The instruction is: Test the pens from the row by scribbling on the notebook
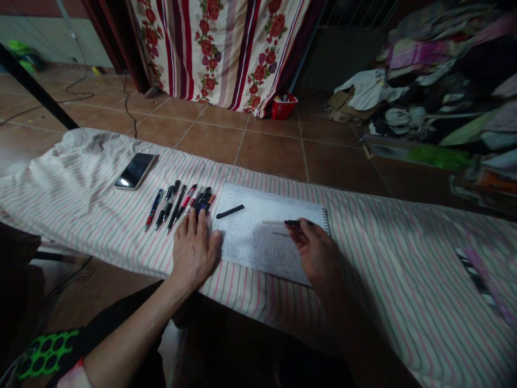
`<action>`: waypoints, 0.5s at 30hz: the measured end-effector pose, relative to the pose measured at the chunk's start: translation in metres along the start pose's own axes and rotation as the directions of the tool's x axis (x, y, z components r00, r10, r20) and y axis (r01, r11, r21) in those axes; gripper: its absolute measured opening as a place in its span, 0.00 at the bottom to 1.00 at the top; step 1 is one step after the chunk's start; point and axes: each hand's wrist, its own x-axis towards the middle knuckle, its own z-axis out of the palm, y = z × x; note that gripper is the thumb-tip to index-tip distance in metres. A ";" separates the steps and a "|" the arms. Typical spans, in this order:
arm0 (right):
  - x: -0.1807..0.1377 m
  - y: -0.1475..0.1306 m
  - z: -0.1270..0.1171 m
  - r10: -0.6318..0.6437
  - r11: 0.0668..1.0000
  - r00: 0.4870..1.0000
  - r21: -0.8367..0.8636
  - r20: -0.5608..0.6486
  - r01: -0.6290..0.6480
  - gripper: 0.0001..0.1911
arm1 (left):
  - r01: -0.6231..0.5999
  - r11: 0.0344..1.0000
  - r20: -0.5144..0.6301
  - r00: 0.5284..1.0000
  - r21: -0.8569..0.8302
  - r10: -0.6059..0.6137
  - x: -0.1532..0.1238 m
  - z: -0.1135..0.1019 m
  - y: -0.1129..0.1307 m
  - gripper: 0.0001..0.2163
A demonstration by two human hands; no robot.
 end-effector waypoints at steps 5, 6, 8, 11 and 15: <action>-0.001 -0.001 0.002 0.001 1.000 1.000 -0.014 -0.016 -0.001 0.17 | -0.018 0.999 -0.009 1.000 -0.031 0.018 0.000 0.002 -0.003 0.27; -0.001 -0.001 0.003 0.002 1.000 1.000 -0.012 -0.020 -0.002 0.17 | -0.020 0.999 -0.016 1.000 -0.036 0.019 0.000 0.002 -0.004 0.27; -0.001 -0.001 0.003 0.005 1.000 1.000 -0.013 -0.027 -0.006 0.16 | -0.031 0.998 -0.024 0.999 -0.051 0.029 -0.001 0.003 -0.004 0.26; 0.000 -0.001 0.003 0.014 1.000 0.999 -0.014 -0.040 -0.015 0.17 | -0.057 0.996 -0.030 0.998 -0.071 0.055 -0.006 0.004 -0.002 0.26; 0.000 -0.001 0.002 0.008 1.000 0.999 -0.027 -0.032 -0.009 0.17 | -0.066 0.996 -0.017 0.998 -0.065 0.065 -0.010 0.004 0.004 0.26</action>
